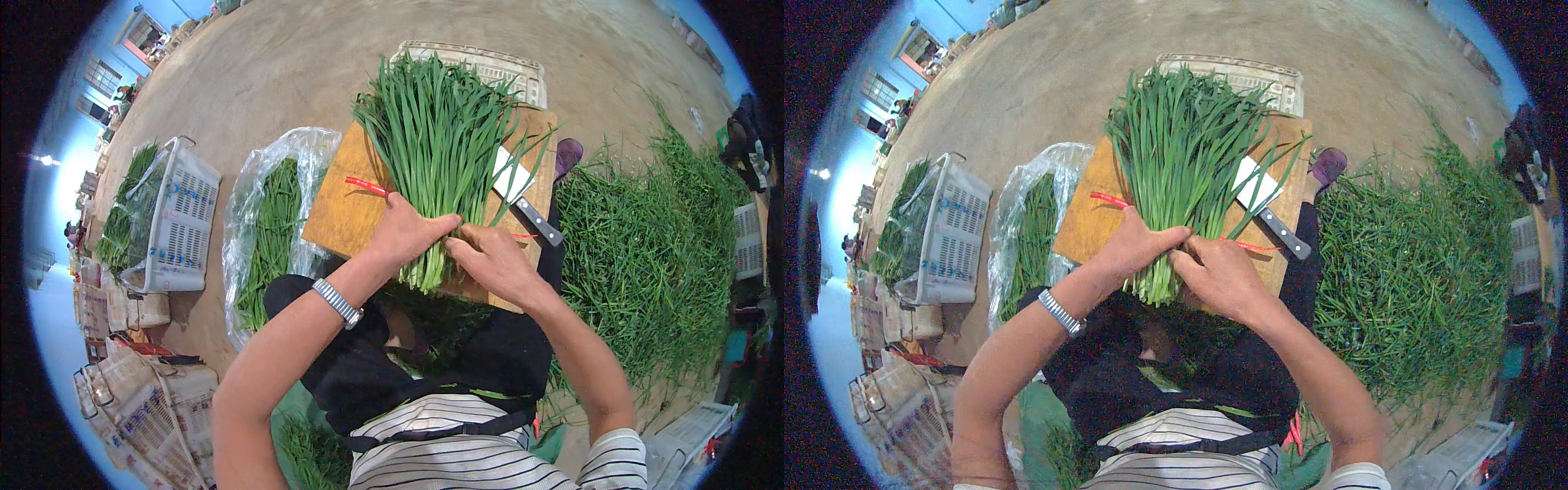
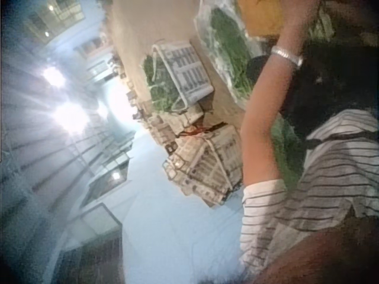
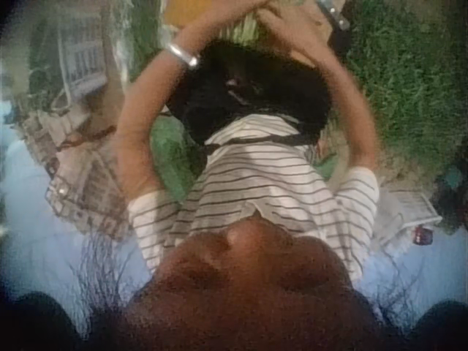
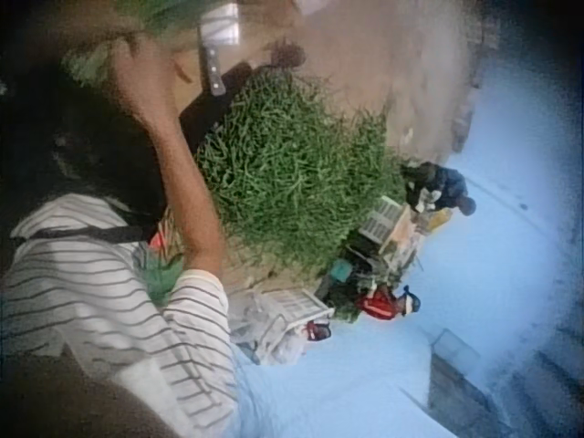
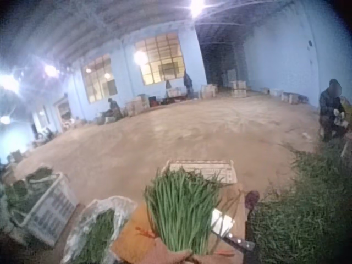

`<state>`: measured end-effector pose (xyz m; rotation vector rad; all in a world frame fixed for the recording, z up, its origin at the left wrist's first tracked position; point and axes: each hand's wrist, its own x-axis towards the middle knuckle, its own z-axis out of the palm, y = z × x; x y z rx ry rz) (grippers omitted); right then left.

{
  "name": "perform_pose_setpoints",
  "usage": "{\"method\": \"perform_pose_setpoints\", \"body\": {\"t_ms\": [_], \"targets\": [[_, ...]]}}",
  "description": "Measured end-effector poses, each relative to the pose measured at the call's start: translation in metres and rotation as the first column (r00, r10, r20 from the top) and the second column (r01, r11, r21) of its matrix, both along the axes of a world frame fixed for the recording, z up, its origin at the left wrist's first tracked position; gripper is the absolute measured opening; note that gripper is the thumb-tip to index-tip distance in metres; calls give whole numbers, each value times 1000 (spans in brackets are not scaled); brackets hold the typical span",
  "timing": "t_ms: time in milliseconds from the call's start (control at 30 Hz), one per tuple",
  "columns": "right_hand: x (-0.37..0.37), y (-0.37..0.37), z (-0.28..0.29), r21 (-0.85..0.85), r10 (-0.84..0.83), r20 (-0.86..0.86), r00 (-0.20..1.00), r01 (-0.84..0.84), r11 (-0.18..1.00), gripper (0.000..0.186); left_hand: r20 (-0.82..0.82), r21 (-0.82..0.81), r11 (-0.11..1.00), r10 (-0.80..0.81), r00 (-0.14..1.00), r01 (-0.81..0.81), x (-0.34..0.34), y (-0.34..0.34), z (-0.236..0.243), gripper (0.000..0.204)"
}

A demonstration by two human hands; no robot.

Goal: The person gathers green onions, aligns them into a neat bunch, and secures the bundle with a red rubber band. The person repeats this process to create multiple uniform bundles.

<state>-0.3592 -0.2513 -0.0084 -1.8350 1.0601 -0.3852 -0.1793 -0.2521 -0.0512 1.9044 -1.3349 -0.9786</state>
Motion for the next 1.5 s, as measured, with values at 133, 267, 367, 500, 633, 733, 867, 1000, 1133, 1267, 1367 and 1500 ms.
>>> {"method": "perform_pose_setpoints", "body": {"t_ms": [133,267,367,500,633,733,867,1000,1133,1267,1367,1500], "targets": [[0,7,-15,-21,-146,187,971,153,988,28,-150,-157,987,-4,989,-19,2,1,-17,86],[-40,-5,-37,-280,-415,164,895,446,850,13,-259,-116,993,-34,965,4,-1,4,-11,72],[-59,-5,-53,-590,-359,-25,933,277,758,18,-352,-92,995,-62,934,32,-2,4,4,61],[-65,-6,-61,-705,-298,-254,920,34,709,26,-322,-46,996,-91,942,80,1,7,5,48],[-62,-12,-60,-775,-311,-190,931,52,630,23,-394,2,992,-112,912,122,-5,9,26,55],[-65,-19,-70,-763,-265,-216,940,7,647,21,-436,40,989,-114,893,145,-6,9,34,62],[-64,-19,-67,-702,-249,-219,943,25,712,18,-442,61,991,-77,894,116,-10,12,40,62],[-64,-15,-62,-361,-260,107,960,281,889,14,-447,48,988,-108,888,145,-5,11,34,59],[-61,-16,-52,109,-331,318,888,313,944,15,-431,13,994,-94,897,111,-2,12,25,59],[-57,-21,-58,214,-334,429,839,264,940,17,-436,3,996,-82,896,93,-3,12,22,60],[-56,-22,-60,253,-322,518,792,218,943,17,-433,0,995,-87,897,96,-2,12,23,61],[-57,-22,-53,209,-262,497,827,179,961,15,-457,-4,993,-106,883,118,-3,13,27,60]]}}
